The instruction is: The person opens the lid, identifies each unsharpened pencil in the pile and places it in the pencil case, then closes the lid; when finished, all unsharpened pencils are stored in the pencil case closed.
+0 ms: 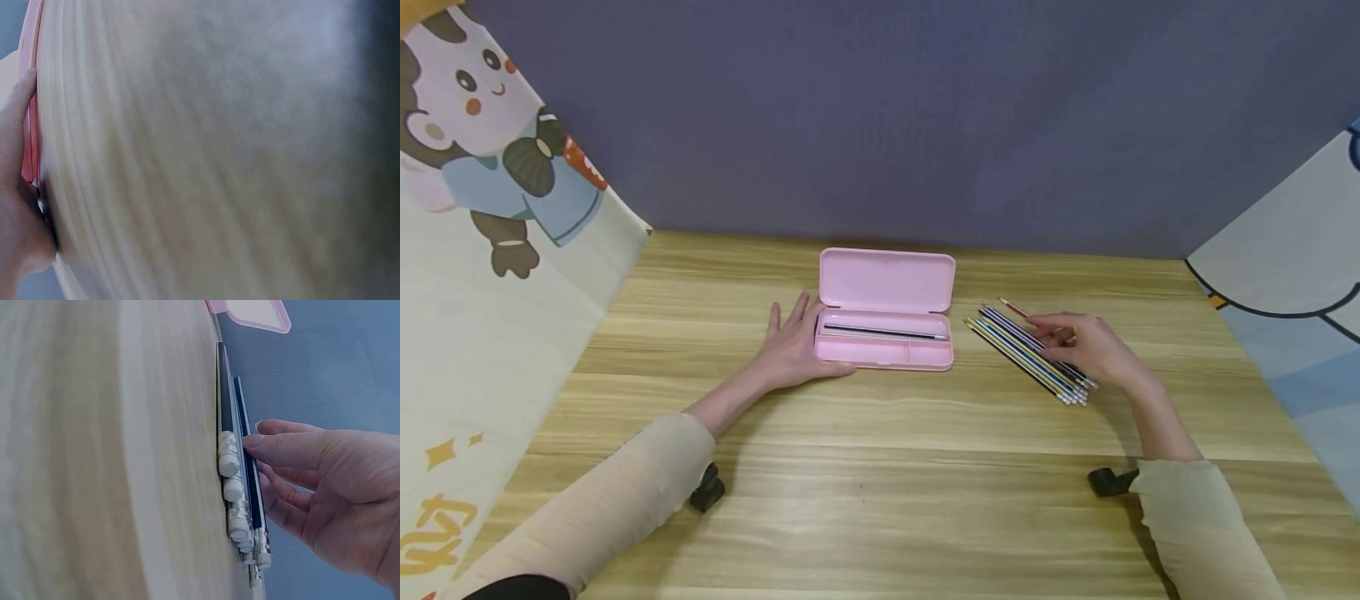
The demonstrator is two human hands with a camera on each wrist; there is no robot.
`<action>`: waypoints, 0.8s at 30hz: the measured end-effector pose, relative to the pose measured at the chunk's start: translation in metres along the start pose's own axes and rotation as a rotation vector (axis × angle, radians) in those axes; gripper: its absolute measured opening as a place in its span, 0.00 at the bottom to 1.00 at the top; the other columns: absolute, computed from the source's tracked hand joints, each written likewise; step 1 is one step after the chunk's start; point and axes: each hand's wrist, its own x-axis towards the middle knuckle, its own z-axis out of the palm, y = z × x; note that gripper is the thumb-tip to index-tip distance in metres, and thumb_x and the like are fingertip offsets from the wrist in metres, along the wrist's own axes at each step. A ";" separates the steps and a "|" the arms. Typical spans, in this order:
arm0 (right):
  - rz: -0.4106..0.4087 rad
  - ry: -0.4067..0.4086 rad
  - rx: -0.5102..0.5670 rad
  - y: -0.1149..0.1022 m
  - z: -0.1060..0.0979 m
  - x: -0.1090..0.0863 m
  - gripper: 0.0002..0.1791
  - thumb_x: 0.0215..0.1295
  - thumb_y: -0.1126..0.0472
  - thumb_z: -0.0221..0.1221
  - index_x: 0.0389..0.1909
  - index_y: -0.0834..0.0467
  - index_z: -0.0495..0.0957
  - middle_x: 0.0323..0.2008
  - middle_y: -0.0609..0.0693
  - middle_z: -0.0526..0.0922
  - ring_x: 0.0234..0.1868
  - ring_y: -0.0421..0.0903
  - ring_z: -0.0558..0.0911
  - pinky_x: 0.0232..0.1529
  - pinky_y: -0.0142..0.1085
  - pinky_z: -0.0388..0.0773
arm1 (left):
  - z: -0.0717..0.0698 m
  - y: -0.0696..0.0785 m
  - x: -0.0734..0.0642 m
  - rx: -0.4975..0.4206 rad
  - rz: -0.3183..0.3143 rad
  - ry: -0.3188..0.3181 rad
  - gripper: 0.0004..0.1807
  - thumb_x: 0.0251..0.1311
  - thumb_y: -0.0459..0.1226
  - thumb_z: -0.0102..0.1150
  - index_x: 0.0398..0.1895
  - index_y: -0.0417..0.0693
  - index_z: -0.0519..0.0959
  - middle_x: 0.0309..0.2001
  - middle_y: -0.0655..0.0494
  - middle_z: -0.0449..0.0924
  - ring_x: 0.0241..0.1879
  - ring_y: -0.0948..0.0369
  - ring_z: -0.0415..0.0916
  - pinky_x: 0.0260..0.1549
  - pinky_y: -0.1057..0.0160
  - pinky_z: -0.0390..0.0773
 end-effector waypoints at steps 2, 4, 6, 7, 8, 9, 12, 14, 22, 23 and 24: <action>-0.005 -0.001 0.000 0.000 -0.001 0.000 0.28 0.64 0.72 0.66 0.66 0.65 0.76 0.49 0.64 0.88 0.40 0.44 0.86 0.38 0.28 0.82 | 0.000 0.000 0.000 0.000 0.000 0.000 0.63 0.45 0.67 0.73 0.78 0.50 0.54 0.82 0.41 0.53 0.85 0.48 0.34 0.79 0.36 0.21; -0.014 0.003 -0.004 -0.001 -0.002 -0.001 0.27 0.65 0.72 0.65 0.66 0.65 0.77 0.49 0.64 0.88 0.41 0.44 0.86 0.38 0.27 0.82 | 0.000 0.000 0.000 0.002 -0.002 -0.003 0.63 0.45 0.67 0.73 0.78 0.51 0.54 0.82 0.41 0.53 0.85 0.48 0.33 0.79 0.37 0.21; -0.024 0.010 -0.014 -0.002 -0.004 -0.001 0.26 0.66 0.73 0.64 0.65 0.65 0.77 0.49 0.63 0.88 0.42 0.44 0.86 0.39 0.27 0.82 | 0.000 0.000 0.001 0.004 -0.002 -0.002 0.63 0.45 0.67 0.73 0.78 0.50 0.54 0.82 0.41 0.53 0.85 0.48 0.34 0.79 0.37 0.21; -0.029 0.014 -0.021 -0.002 -0.005 -0.002 0.25 0.66 0.73 0.63 0.65 0.64 0.77 0.49 0.63 0.88 0.42 0.44 0.86 0.39 0.27 0.82 | 0.000 -0.001 0.001 0.004 -0.003 -0.003 0.63 0.45 0.67 0.73 0.78 0.50 0.54 0.82 0.41 0.53 0.85 0.48 0.33 0.79 0.37 0.21; -0.032 0.016 -0.029 -0.003 -0.006 -0.002 0.25 0.67 0.73 0.63 0.65 0.64 0.77 0.49 0.62 0.88 0.42 0.42 0.86 0.40 0.26 0.82 | 0.000 -0.001 0.001 0.005 -0.004 -0.002 0.63 0.45 0.67 0.73 0.78 0.50 0.54 0.82 0.41 0.53 0.85 0.48 0.33 0.79 0.37 0.21; -0.036 0.019 -0.037 -0.004 -0.006 -0.002 0.25 0.67 0.72 0.63 0.65 0.63 0.78 0.49 0.62 0.88 0.43 0.41 0.85 0.41 0.26 0.82 | 0.000 -0.001 0.001 0.004 -0.004 -0.002 0.63 0.45 0.67 0.73 0.78 0.50 0.54 0.82 0.41 0.52 0.85 0.48 0.33 0.79 0.37 0.21; -0.041 0.027 -0.046 -0.006 -0.009 -0.003 0.24 0.69 0.70 0.62 0.65 0.61 0.78 0.49 0.60 0.89 0.43 0.35 0.83 0.42 0.26 0.82 | 0.001 -0.001 0.001 0.003 -0.005 -0.003 0.63 0.45 0.68 0.72 0.78 0.50 0.54 0.82 0.40 0.52 0.85 0.48 0.33 0.79 0.38 0.21; -0.035 0.034 -0.046 -0.008 -0.011 -0.004 0.23 0.70 0.68 0.62 0.66 0.59 0.78 0.49 0.59 0.88 0.43 0.31 0.82 0.41 0.26 0.82 | 0.001 -0.001 0.001 0.005 -0.005 -0.005 0.63 0.45 0.68 0.72 0.78 0.50 0.54 0.82 0.41 0.52 0.85 0.49 0.33 0.79 0.38 0.21; -0.041 0.071 0.008 -0.021 -0.012 0.002 0.26 0.71 0.66 0.62 0.69 0.60 0.75 0.49 0.61 0.86 0.43 0.28 0.79 0.39 0.26 0.79 | 0.002 -0.002 0.002 0.005 -0.001 -0.001 0.63 0.44 0.68 0.72 0.78 0.50 0.54 0.82 0.40 0.53 0.85 0.49 0.33 0.79 0.38 0.21; -0.050 0.083 0.010 -0.024 -0.012 0.005 0.26 0.71 0.66 0.62 0.69 0.60 0.74 0.49 0.60 0.86 0.43 0.28 0.79 0.39 0.25 0.79 | 0.001 -0.002 0.002 0.004 0.000 0.001 0.62 0.44 0.68 0.72 0.77 0.50 0.55 0.82 0.40 0.52 0.85 0.49 0.33 0.79 0.37 0.21; -0.060 0.093 0.013 -0.028 -0.012 0.007 0.27 0.71 0.66 0.62 0.70 0.60 0.74 0.48 0.60 0.86 0.43 0.28 0.79 0.39 0.25 0.79 | 0.001 -0.002 0.002 0.003 0.001 0.002 0.62 0.44 0.68 0.73 0.77 0.50 0.55 0.82 0.40 0.51 0.85 0.48 0.33 0.79 0.37 0.21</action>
